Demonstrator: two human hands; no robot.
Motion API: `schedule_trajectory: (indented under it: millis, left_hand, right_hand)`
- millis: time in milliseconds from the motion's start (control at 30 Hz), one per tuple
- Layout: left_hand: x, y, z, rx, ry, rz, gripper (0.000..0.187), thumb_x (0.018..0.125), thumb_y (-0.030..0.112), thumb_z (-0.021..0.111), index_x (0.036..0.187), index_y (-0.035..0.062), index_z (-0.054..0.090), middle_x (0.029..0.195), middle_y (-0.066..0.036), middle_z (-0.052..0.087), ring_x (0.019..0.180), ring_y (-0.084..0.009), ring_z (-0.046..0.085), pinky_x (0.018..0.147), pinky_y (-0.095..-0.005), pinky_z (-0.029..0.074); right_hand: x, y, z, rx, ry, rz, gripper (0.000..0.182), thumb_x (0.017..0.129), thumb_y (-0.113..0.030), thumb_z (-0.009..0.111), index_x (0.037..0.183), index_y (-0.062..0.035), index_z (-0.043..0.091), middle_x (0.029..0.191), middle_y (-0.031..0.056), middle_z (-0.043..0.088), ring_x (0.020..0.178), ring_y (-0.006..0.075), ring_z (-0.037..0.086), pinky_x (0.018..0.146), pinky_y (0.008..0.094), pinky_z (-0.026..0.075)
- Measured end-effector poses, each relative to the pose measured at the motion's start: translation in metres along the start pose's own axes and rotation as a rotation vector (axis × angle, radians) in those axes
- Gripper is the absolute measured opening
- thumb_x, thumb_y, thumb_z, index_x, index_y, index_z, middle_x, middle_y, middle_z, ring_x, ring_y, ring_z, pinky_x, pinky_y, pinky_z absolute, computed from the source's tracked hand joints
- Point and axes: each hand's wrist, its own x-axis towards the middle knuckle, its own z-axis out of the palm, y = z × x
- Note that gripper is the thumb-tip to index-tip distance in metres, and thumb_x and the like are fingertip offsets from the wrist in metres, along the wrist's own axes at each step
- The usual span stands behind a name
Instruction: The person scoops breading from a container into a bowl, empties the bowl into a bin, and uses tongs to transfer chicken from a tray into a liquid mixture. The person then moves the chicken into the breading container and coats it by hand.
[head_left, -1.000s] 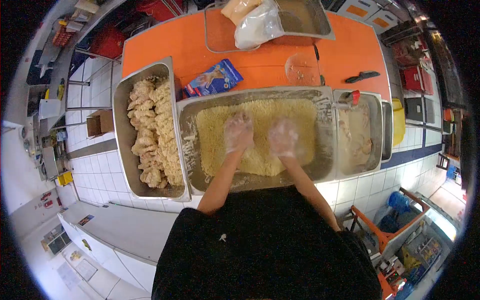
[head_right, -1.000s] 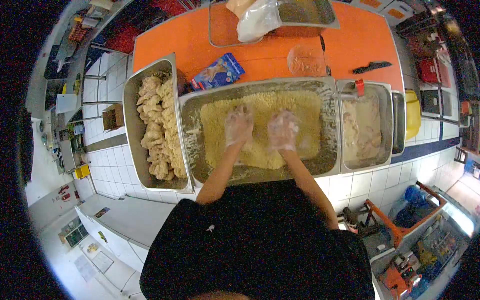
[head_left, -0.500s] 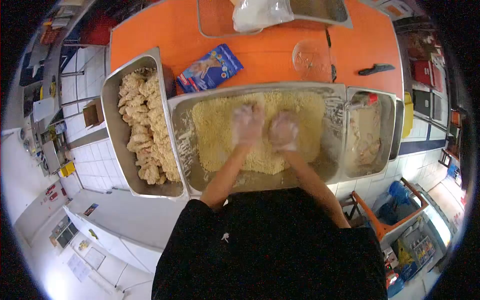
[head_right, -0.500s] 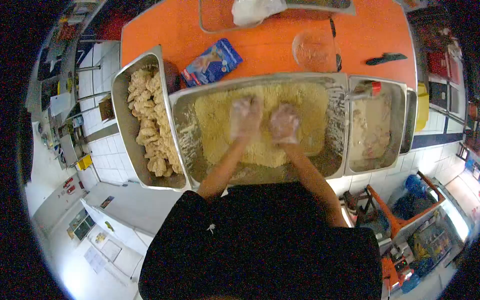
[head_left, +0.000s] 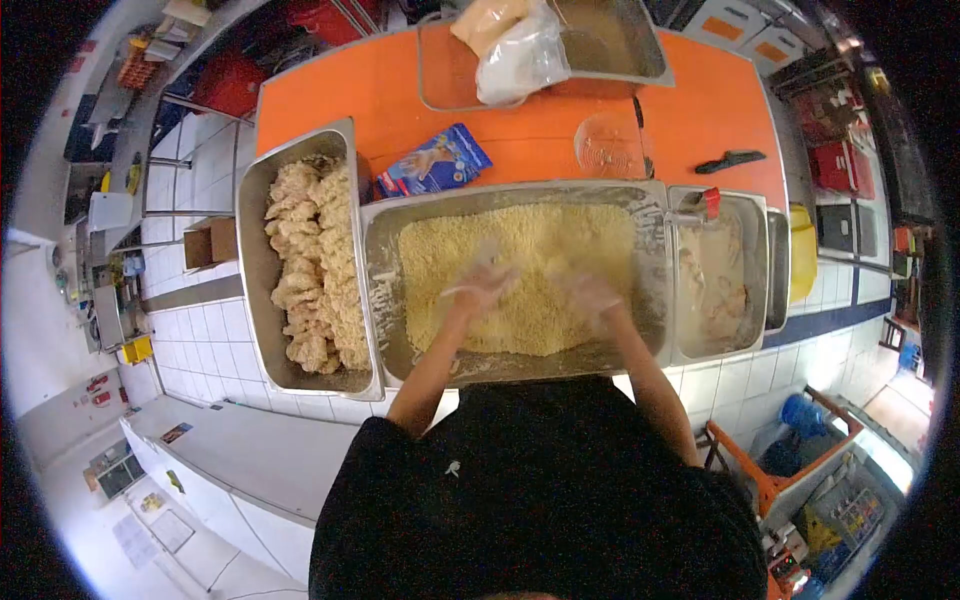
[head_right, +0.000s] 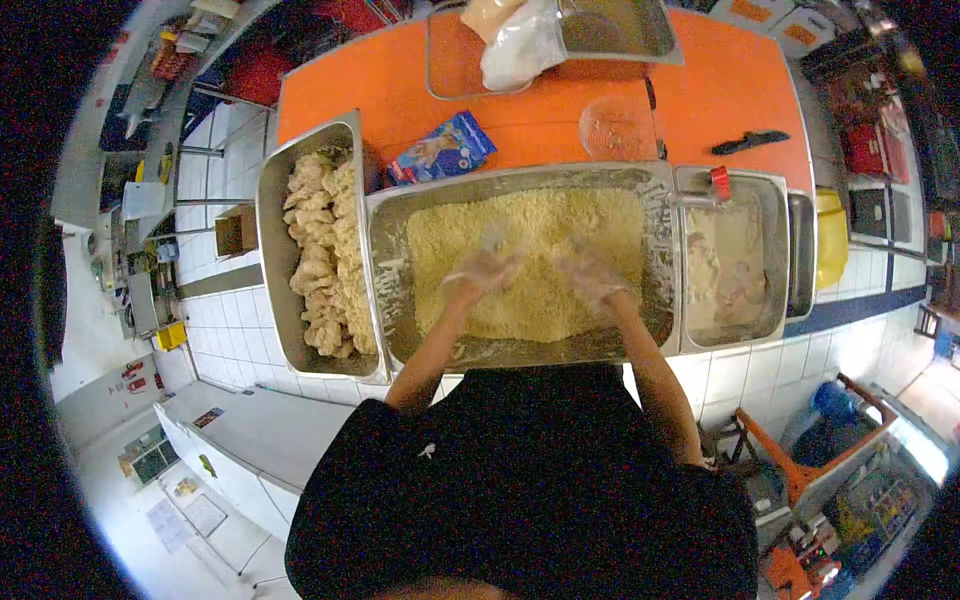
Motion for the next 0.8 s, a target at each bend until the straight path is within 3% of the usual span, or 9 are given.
schedule_trajectory:
  millis: [200, 267, 333, 367, 433, 533, 600, 667, 800]
  left_hand:
    - [0.001, -0.054, 0.056, -0.696, -0.340, 0.025, 0.073, 0.086, 0.056, 0.050, 0.140, 0.0095, 0.037, 0.134, -0.014, 0.047, 0.097, -0.0251, 0.056, 0.090, -0.0442, 0.043]
    - [-0.026, -0.036, 0.023, -0.612, -0.127, 0.217, 0.066, 0.086, 0.050, 0.053, 0.134, 0.0059, 0.042, 0.133, -0.015, 0.047, 0.110, -0.0250, 0.049, 0.096, -0.0441, 0.038]
    - [-0.057, 0.009, -0.026, -0.514, 0.072, 0.396, 0.060, 0.087, 0.043, 0.056, 0.129, 0.0023, 0.047, 0.132, -0.015, 0.047, 0.123, -0.0249, 0.041, 0.102, -0.0440, 0.033]
    - [-0.061, 0.041, -0.064, -0.385, 0.031, -0.029, 0.056, 0.088, 0.040, 0.054, 0.129, 0.0032, 0.047, 0.133, -0.014, 0.045, 0.123, -0.0253, 0.042, 0.102, -0.0440, 0.034]
    - [-0.059, 0.050, -0.073, -0.247, -0.011, -0.446, 0.053, 0.089, 0.038, 0.053, 0.129, 0.0041, 0.047, 0.134, -0.012, 0.044, 0.123, -0.0258, 0.042, 0.101, -0.0440, 0.034]
    - [-0.020, -0.017, -0.015, 0.790, 0.604, 0.404, 0.048, 0.087, 0.039, 0.052, 0.119, 0.0029, 0.054, 0.120, -0.013, 0.055, 0.110, -0.0275, 0.052, 0.092, -0.0410, 0.042]
    - [0.013, -0.060, 0.015, -0.586, 0.526, 0.623, 0.039, 0.089, 0.033, 0.049, 0.112, 0.0024, 0.056, 0.107, -0.015, 0.060, 0.099, -0.0274, 0.057, 0.083, -0.0369, 0.047]
    - [-0.049, -0.022, -0.016, 0.408, 0.612, 0.132, 0.032, 0.082, 0.034, 0.055, 0.106, 0.0132, 0.062, 0.091, -0.012, 0.065, 0.086, -0.0246, 0.062, 0.077, -0.0351, 0.048]
    - [-0.044, -0.087, 0.041, -0.116, 0.152, 0.025, 0.048, 0.083, 0.043, 0.055, 0.124, 0.0186, 0.053, 0.114, -0.020, 0.058, 0.103, -0.0217, 0.058, 0.093, -0.0332, 0.043]
  right_hand:
    - [-0.029, 0.031, 0.007, 0.358, -0.261, -0.155, 0.045, 0.093, -0.023, 0.047, 0.138, -0.0227, 0.041, 0.129, 0.0106, 0.053, 0.118, 0.0294, 0.049, 0.104, 0.0399, 0.033]
    - [-0.027, 0.039, 0.000, 0.201, -0.006, -0.703, 0.040, 0.096, -0.019, 0.041, 0.135, -0.0266, 0.045, 0.127, 0.0099, 0.054, 0.117, 0.0285, 0.049, 0.105, 0.0400, 0.032]
    - [-0.034, -0.006, -0.030, 0.270, -0.030, -0.305, 0.037, 0.095, -0.019, 0.042, 0.131, -0.0224, 0.049, 0.126, 0.0110, 0.055, 0.116, 0.0284, 0.050, 0.105, 0.0404, 0.032]
    - [-0.037, -0.022, -0.042, 0.346, -0.053, 0.113, 0.034, 0.094, -0.019, 0.043, 0.127, -0.0182, 0.053, 0.124, 0.0121, 0.056, 0.116, 0.0283, 0.050, 0.105, 0.0407, 0.032]
    - [-0.004, 0.007, -0.027, 0.264, 0.144, 0.011, 0.034, 0.093, -0.024, 0.046, 0.125, -0.0141, 0.053, 0.121, 0.0136, 0.057, 0.110, 0.0298, 0.053, 0.100, 0.0412, 0.037]
    - [-0.002, -0.011, -0.006, -0.128, 0.521, -0.261, 0.039, 0.091, -0.034, 0.049, 0.119, -0.0077, 0.053, 0.114, 0.0155, 0.060, 0.097, 0.0320, 0.059, 0.088, 0.0414, 0.046]
    - [-0.023, -0.026, 0.000, -0.452, 0.699, -0.435, 0.042, 0.089, -0.039, 0.050, 0.115, -0.0055, 0.055, 0.110, 0.0160, 0.061, 0.089, 0.0327, 0.062, 0.080, 0.0411, 0.050]
    - [-0.043, -0.027, 0.006, -0.331, 0.508, 0.057, 0.043, 0.089, -0.042, 0.048, 0.113, -0.0074, 0.056, 0.108, 0.0172, 0.062, 0.087, 0.0364, 0.061, 0.081, 0.0423, 0.049]
    - [0.022, 0.138, 0.093, -0.335, -0.388, -0.281, 0.060, 0.087, -0.048, 0.051, 0.136, -0.0150, 0.041, 0.126, 0.0178, 0.053, 0.113, 0.0343, 0.051, 0.103, 0.0404, 0.034]
